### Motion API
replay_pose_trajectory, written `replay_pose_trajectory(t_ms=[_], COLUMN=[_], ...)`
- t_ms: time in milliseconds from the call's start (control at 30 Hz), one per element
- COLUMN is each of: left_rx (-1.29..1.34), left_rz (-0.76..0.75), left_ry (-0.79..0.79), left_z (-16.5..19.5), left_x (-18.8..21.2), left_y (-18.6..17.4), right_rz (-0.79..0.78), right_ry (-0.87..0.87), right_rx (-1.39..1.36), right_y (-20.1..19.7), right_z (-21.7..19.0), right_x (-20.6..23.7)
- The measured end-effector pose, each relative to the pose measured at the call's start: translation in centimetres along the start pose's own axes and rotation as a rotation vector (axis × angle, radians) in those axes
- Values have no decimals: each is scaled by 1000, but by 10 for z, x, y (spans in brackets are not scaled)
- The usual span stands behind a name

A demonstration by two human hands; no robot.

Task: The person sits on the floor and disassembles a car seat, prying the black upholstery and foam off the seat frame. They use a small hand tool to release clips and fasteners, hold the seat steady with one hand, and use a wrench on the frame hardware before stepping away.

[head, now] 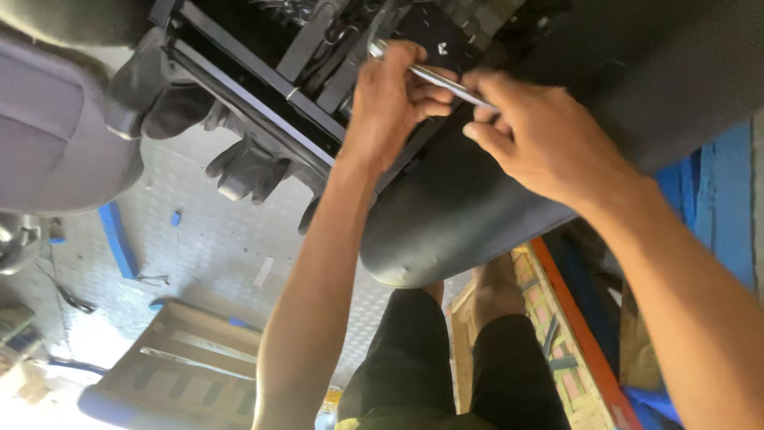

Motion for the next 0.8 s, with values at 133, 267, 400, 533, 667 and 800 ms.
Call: replay_pose_trajectory(t_ms=[133, 267, 400, 533, 667, 800], left_rx=[236, -154, -1494, -2020, -2314, -1993], left_rz=[-104, -160, 183, -73, -363, -312], left_ry=[-19, 67, 101, 253, 330, 323], left_z=[-21, -46, -87, -136, -170, -162], left_x=[20, 61, 79, 46, 10, -4], left_y=[-12, -70, -122, -124, -120, -119], right_rz=[-1, 106, 184, 178, 181, 175], right_ry=[-34, -201, -269, -211, -197, -117], right_rx=[271, 347, 326, 361, 373, 93], right_y=[21, 17, 4, 9, 17, 6], right_z=[-2, -1, -4, -8, -9, -3], right_x=[-8, -2, 11, 20, 19, 18])
Point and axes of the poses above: each hand's wrist, its own x-axis away from the middle knuckle, its own y-axis out of the palm, z = x × y, the point moved 6 cm from there along -x, towards the middle knuckle, and after that the axes turned 6 degrees about x, right-handed, at the moved point
